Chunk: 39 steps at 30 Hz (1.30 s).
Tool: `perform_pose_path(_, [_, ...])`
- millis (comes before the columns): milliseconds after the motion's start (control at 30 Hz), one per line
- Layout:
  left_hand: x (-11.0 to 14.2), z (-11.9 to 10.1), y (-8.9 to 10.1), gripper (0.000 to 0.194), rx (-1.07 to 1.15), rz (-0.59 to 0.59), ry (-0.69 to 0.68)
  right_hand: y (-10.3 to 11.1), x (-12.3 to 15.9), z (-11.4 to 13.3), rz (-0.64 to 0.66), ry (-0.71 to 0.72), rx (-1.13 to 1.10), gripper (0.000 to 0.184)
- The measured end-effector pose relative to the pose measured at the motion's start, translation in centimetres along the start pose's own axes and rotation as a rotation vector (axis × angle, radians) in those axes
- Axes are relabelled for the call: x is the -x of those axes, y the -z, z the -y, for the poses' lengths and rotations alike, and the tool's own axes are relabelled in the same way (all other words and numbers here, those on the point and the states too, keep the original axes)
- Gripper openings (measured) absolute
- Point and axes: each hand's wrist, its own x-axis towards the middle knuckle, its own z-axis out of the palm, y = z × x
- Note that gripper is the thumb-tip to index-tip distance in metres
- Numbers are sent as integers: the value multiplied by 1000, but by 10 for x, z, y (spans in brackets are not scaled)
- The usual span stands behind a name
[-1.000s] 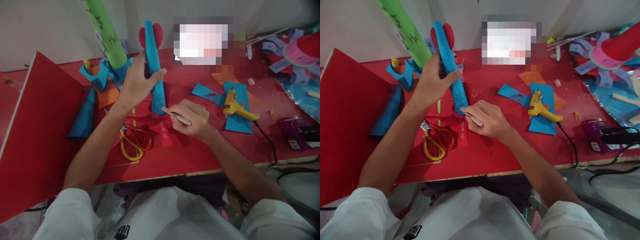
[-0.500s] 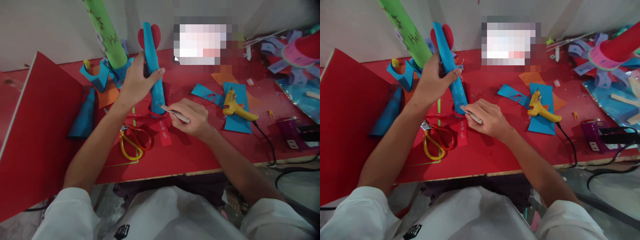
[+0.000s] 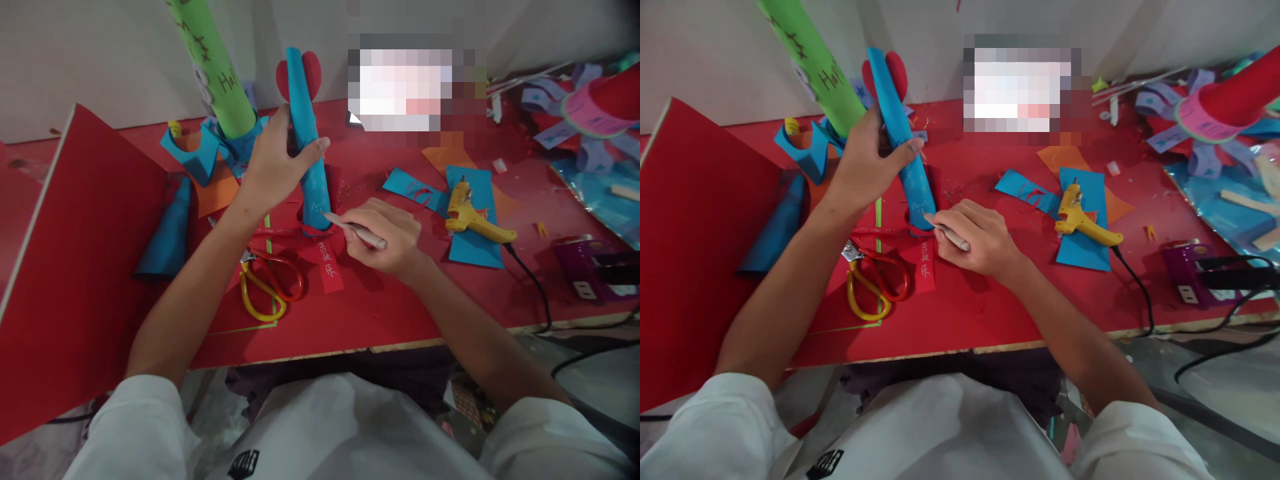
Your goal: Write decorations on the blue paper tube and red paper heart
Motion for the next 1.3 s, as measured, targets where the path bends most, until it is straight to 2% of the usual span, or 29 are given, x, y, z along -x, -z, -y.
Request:
perform_pose_path(233, [-2, 3, -2, 56, 8, -30, -29, 0, 1, 0, 14, 11, -26, 8])
perform_pose_path(433, [1, 0, 0, 52, -16, 7, -73, -1, 2, 0, 33, 7, -41, 8])
perform_pose_path(800, [1, -1, 0, 50, -10, -12, -70, -1, 0, 0, 21, 1, 18, 7])
perform_pose_path(967, [1, -3, 0, 55, -26, -15, -49, -1, 1, 0, 37, -2, 0, 9])
perform_pose_path(1200, [0, 2, -1, 52, -27, -18, -69, -1, 0, 1, 21, -15, -18, 6])
perform_pose_path(1300, [1, 0, 0, 45, -26, -19, -72, -2, -1, 3, -1, -14, -42, 8])
